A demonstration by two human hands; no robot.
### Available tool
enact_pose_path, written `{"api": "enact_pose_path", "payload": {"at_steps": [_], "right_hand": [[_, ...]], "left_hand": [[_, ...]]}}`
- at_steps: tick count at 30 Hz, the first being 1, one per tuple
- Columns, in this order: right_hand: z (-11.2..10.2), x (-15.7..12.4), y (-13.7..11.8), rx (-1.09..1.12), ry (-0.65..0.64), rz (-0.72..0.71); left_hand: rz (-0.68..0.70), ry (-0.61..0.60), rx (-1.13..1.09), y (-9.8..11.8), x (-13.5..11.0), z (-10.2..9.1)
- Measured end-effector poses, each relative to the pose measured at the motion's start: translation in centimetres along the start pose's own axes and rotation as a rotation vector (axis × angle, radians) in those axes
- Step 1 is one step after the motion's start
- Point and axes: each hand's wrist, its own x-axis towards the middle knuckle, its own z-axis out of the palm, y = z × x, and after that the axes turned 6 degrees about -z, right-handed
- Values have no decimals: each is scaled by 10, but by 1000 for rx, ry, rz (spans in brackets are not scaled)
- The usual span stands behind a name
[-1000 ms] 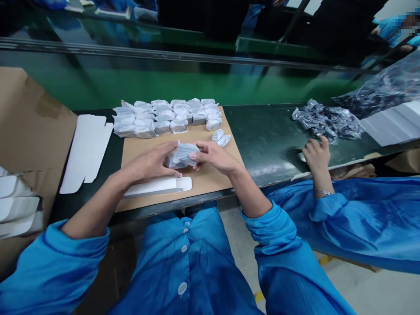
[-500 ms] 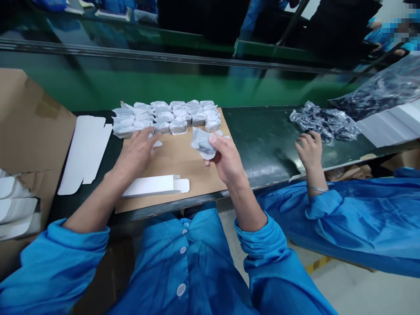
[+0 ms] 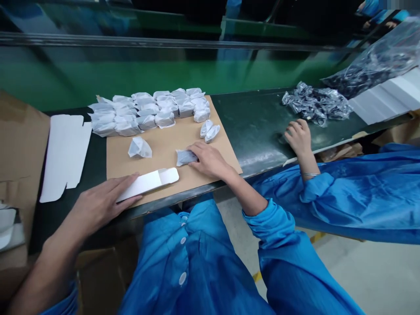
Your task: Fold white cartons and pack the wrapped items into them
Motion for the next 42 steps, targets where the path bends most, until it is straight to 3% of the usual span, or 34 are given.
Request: {"api": "enact_pose_path", "payload": {"at_steps": [4, 6, 8, 10, 13, 16, 23, 28, 31, 36, 42], "right_hand": [[1, -7, -31, 258, 353, 206], [1, -17, -50, 241, 432, 119], [2, -26, -63, 130, 338, -45], [0, -31, -68, 25, 138, -165], [-10, -30, -66, -77, -122, -246], [-18, -24, -67, -154, -224, -312], [-18, -22, -67, 169, -33, -300], [-31, -16, -69, 338, -129, -273], [-34, -14, -74, 484, -180, -166], [-19, -16, -75, 827, -75, 98], [-16, -19, -84, 835, -12, 71]], "left_hand": [[82, 142, 92, 11, -2, -7], [103, 160, 108, 17, -2, -11], [102, 168, 123, 22, -3, -13], [101, 177, 131, 26, -5, -14], [99, 185, 142, 34, -8, -13], [121, 190, 161, 43, -9, -13], [133, 253, 178, 42, -10, -18], [137, 243, 0, 32, -14, -14], [137, 251, -72, 30, -13, -12], [186, 359, 44, 36, -10, -14], [193, 435, 28, 45, -4, -11]]}}
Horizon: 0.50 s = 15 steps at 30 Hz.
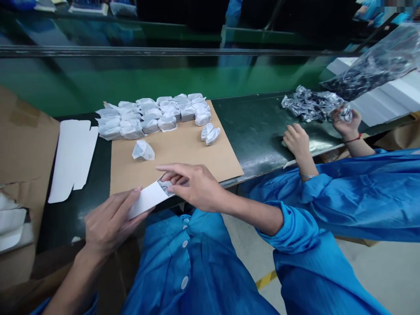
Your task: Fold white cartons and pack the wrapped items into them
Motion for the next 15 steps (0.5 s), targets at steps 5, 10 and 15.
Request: {"api": "enact_pose_path", "payload": {"at_steps": [5, 10, 15], "right_hand": [[3, -6, -1, 54, -46, 9], [11, 3, 2, -265, 78, -19], [-77, 6, 11, -438, 288, 56]], "left_hand": [[-88, 7, 132, 6, 1, 12], [-177, -17, 134, 22, 16, 15], [-530, -54, 206, -19, 24, 1]]}}
